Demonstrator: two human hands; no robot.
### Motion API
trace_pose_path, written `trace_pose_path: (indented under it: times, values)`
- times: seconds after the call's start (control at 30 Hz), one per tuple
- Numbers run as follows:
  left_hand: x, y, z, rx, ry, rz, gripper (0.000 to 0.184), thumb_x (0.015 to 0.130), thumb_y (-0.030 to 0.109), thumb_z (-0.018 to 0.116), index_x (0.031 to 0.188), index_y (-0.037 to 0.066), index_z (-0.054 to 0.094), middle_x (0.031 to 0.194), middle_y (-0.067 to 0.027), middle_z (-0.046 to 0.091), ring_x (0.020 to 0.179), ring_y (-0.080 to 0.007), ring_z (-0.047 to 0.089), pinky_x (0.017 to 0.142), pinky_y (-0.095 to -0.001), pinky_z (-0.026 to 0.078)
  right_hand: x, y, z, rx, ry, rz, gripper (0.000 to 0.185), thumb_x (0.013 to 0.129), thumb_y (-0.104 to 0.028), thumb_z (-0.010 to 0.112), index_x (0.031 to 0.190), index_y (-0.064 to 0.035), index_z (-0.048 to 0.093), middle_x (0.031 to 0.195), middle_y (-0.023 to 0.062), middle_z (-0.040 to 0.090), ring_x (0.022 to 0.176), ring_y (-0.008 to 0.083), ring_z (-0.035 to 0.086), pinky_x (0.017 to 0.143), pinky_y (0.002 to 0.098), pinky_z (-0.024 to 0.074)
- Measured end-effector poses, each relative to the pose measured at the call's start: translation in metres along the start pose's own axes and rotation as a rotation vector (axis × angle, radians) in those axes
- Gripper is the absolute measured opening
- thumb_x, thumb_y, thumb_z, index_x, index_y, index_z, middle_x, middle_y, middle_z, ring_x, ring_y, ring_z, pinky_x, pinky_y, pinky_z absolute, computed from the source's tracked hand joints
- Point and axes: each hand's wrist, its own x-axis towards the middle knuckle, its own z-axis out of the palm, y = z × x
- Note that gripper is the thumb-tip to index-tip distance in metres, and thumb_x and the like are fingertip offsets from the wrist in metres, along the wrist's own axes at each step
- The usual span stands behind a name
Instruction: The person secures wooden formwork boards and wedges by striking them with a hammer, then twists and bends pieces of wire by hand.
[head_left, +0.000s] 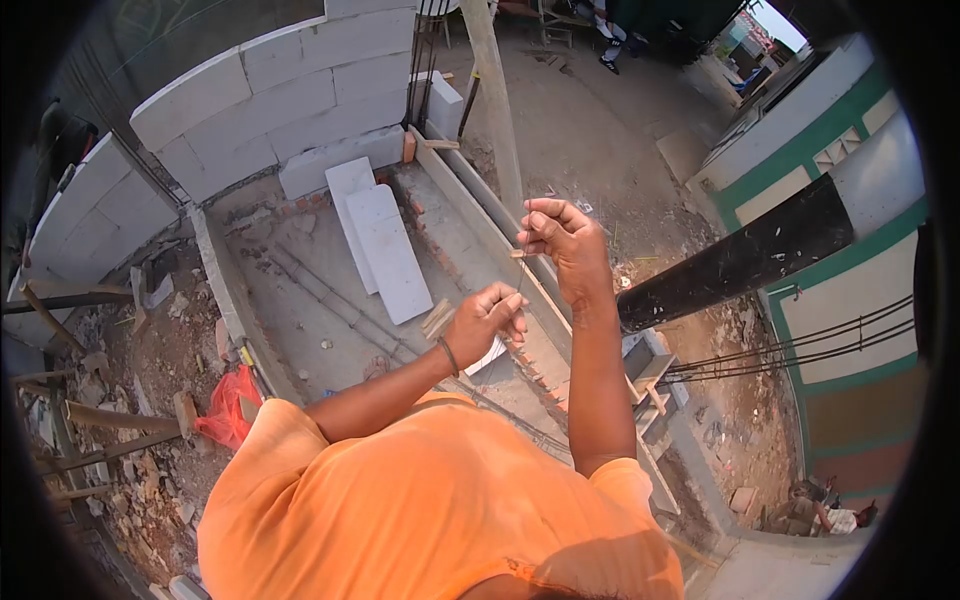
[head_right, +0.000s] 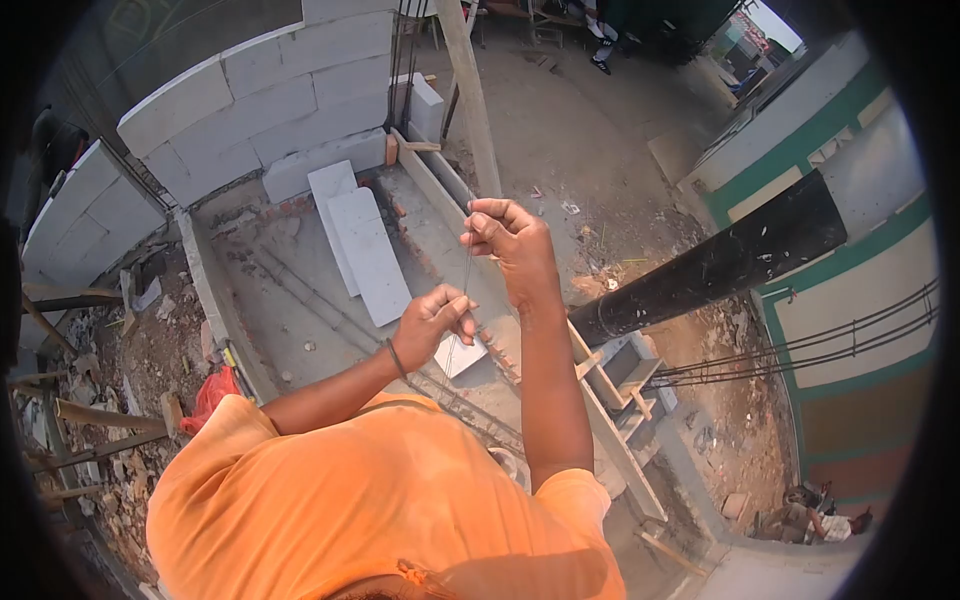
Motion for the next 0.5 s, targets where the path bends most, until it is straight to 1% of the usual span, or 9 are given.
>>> trace_pose_path:
  times: [0.13, 0.27, 0.37, 0.5]
  values:
    - [0.011, 0.015, -0.011, 0.024, 0.068, 0.036, 0.024, 0.096, 0.022, 0.049, 0.099, -0.001, 0.054, 0.074, -0.0066, 0.059, 0.062, -0.0116, 0.057, 0.057, -0.0241, 0.049, 0.010, 0.005, 0.010, 0.060, 0.025, -0.019, 0.018, 0.083, -0.008, 0.067, 0.097, 0.0014, 0.060, 0.083, 0.0069, 0.063, 0.072, 0.0136, 0.063, 0.066, 0.0246, 0.0516]
    - [0.031, 0.024, -0.024, -0.043, 0.096, 0.066, 0.021, 0.095, 0.021, 0.050, 0.098, 0.000, 0.054, 0.072, -0.0056, 0.057, 0.060, -0.0098, 0.055, 0.054, -0.0218, 0.048, 0.015, 0.009, 0.013, 0.020, 0.050, -0.030, 0.016, 0.083, -0.008, 0.067, 0.095, 0.0007, 0.060, 0.081, 0.0069, 0.063, 0.073, 0.0140, 0.063, 0.068, 0.0248, 0.0516]
    - [0.043, 0.026, -0.029, -0.117, 0.132, 0.100, 0.022, 0.094, 0.024, 0.052, 0.094, 0.002, 0.054, 0.070, -0.0039, 0.057, 0.055, -0.0088, 0.054, 0.052, -0.0202, 0.047, 0.016, 0.014, 0.014, 0.026, 0.113, -0.048, 0.015, 0.083, -0.008, 0.066, 0.093, 0.0002, 0.059, 0.081, 0.0066, 0.063, 0.073, 0.0141, 0.063, 0.069, 0.0252, 0.0510]
    - [0.056, 0.028, -0.030, -0.140, 0.100, 0.068, 0.021, 0.094, 0.023, 0.052, 0.093, 0.002, 0.053, 0.071, -0.0045, 0.057, 0.056, -0.0094, 0.055, 0.052, -0.0205, 0.047, 0.013, 0.023, 0.014, -0.042, 0.189, -0.052, 0.012, 0.083, -0.007, 0.064, 0.092, 0.0001, 0.059, 0.080, 0.0049, 0.062, 0.073, 0.0121, 0.061, 0.070, 0.0246, 0.0492]
